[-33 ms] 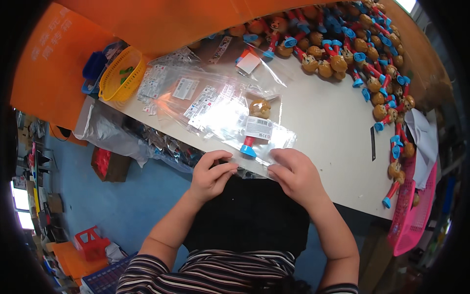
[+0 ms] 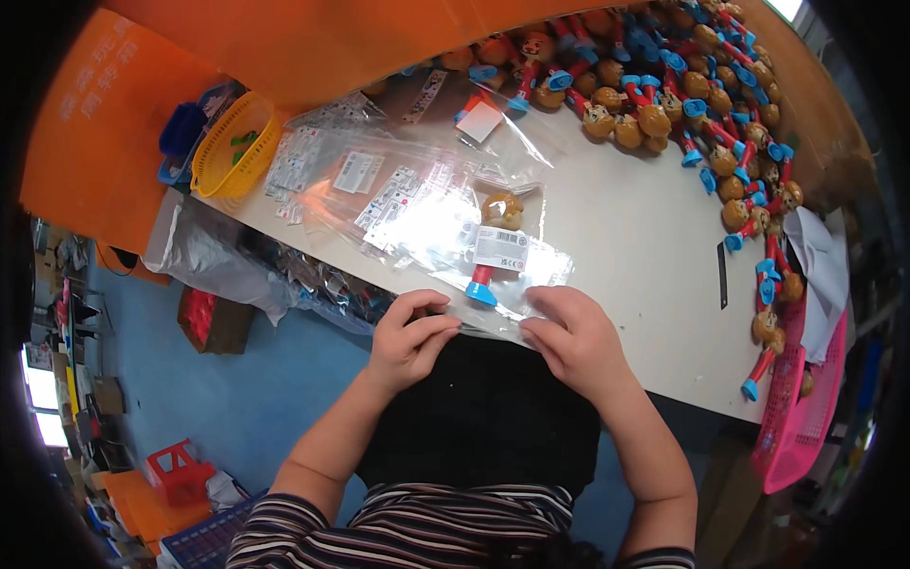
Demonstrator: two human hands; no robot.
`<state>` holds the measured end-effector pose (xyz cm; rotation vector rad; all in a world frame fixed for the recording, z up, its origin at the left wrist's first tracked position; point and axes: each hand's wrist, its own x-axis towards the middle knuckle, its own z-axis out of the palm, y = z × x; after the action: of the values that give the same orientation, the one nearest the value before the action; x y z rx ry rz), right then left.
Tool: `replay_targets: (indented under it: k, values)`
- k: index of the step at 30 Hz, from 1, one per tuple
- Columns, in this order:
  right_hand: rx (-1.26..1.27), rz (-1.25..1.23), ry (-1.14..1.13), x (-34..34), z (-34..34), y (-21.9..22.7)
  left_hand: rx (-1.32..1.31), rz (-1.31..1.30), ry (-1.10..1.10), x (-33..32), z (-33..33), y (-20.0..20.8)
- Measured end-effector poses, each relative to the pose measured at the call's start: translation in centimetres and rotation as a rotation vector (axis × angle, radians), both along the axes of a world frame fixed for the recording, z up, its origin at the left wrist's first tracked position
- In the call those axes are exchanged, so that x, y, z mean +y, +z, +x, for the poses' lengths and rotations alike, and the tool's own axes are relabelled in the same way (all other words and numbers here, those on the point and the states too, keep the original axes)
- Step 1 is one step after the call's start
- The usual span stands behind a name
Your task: Packaging toy rattles into individual plastic bags at a factory workstation.
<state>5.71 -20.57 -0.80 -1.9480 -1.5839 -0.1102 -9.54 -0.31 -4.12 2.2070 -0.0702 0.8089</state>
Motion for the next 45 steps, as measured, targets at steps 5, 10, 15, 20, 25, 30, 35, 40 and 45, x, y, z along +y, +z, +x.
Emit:
replay_targets:
  k: [5, 10, 15, 20, 25, 30, 35, 40, 45]
  values:
    - [0.306, 0.042, -0.171, -0.7, -1.2, -0.6, 0.006, -0.113, -0.04, -0.5, 1.2, 0.6]
    - [0.468, 0.094, -0.307, -0.7, -2.2, -0.6, 0.18, -0.153, 0.034, -0.6, 1.8, 1.8]
    - [0.502, -0.06, -0.358, -0.7, -1.2, 0.3, 0.221, -0.114, 0.052, -0.8, 2.2, 2.3]
    - [0.64, -0.14, -0.196, -1.1, 1.1, 1.3, 0.266, -0.158, 0.069, -0.9, 2.1, 2.7]
    - [0.661, -0.172, -0.069, -1.8, 2.1, 1.8, 0.353, -0.356, -0.043, -0.9, 2.2, 3.1]
    - [0.808, -0.205, -0.117, -1.6, 1.1, 2.9, 0.359, -0.852, -0.125, -1.2, 2.2, 1.0]
    - [1.441, -0.003, -0.271, -0.9, -0.6, 3.5, 0.361, -1.11, -0.211, -1.3, 2.1, 0.6]
    - [1.587, 0.126, -0.433, -0.8, 0.0, 2.3, 0.375, -1.184, -0.189, -1.4, 1.9, 0.5]
    - [1.559, 0.081, -0.404, -0.6, -0.3, 2.3, 0.335, -1.141, -0.178, -1.6, 1.7, 0.0]
